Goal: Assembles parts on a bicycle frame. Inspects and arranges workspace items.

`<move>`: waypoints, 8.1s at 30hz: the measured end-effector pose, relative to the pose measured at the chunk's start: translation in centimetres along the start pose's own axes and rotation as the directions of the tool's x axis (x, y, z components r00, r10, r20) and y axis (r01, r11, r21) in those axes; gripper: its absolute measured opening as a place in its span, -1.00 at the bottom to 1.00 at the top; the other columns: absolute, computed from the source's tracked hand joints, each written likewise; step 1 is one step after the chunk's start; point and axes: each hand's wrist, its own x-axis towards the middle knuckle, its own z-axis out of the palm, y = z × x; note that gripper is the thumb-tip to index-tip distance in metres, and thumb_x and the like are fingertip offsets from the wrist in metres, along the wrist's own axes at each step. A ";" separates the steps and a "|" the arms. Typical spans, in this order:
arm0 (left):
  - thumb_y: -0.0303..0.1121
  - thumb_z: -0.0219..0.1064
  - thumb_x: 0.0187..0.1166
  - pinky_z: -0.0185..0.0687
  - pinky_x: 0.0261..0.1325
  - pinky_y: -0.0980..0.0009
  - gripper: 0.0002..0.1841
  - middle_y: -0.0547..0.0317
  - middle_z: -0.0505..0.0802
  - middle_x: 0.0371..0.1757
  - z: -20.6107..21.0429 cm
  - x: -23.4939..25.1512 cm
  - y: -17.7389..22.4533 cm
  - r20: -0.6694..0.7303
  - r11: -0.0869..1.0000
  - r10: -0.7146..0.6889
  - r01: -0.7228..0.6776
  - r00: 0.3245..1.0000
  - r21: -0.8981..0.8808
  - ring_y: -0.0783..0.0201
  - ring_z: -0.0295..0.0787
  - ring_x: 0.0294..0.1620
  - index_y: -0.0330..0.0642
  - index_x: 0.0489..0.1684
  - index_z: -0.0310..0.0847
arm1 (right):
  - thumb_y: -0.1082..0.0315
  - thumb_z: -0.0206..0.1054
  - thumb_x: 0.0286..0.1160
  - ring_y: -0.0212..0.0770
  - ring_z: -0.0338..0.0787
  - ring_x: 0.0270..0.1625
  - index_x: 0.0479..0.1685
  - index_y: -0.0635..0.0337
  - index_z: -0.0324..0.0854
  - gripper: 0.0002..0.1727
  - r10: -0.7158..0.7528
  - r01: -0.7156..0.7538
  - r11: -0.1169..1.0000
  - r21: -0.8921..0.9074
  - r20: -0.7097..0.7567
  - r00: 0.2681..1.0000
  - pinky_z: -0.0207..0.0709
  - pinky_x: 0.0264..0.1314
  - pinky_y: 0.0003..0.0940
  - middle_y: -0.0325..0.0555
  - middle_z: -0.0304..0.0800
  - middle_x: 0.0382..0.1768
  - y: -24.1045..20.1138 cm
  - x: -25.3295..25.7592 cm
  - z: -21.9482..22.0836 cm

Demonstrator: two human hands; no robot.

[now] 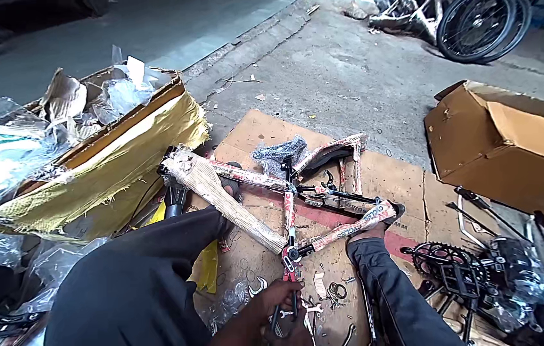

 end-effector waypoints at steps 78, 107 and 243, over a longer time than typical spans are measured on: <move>0.21 0.32 0.58 -0.63 0.82 -0.32 -0.44 0.16 0.67 0.52 -6.6 1.0 11.8 0.012 0.148 0.518 -0.104 0.855 0.983 0.06 0.20 0.79 0.21 0.49 0.58 | -0.15 0.72 -0.17 0.20 0.77 0.29 0.79 0.18 0.02 0.36 0.104 -0.079 0.927 -0.367 0.051 0.993 0.66 0.27 0.16 0.26 0.60 0.42 1.0 3.1 -6.4; 0.29 0.39 0.45 -0.68 0.82 -0.30 -0.33 0.24 0.67 0.51 -7.0 1.5 11.8 0.021 0.134 0.499 -0.101 0.866 0.986 0.11 0.18 0.79 0.22 0.52 0.56 | 0.11 0.53 0.11 0.32 0.57 0.49 0.64 0.31 0.33 -0.05 -0.399 0.286 0.560 -0.777 0.050 0.916 0.28 0.63 0.19 0.35 0.55 0.42 3.7 12.0 -14.5; -0.47 0.69 -0.03 0.49 0.45 -0.21 0.09 -0.22 0.75 0.33 9.4 5.9 3.6 0.470 -0.298 0.373 -0.377 0.800 0.877 -0.22 0.69 0.34 0.02 0.78 0.25 | -0.20 0.71 -0.02 0.26 0.37 0.70 0.70 0.31 0.28 0.21 -0.135 0.258 0.806 -0.532 0.259 0.956 0.28 0.69 0.19 0.33 0.36 0.66 4.7 10.1 -15.9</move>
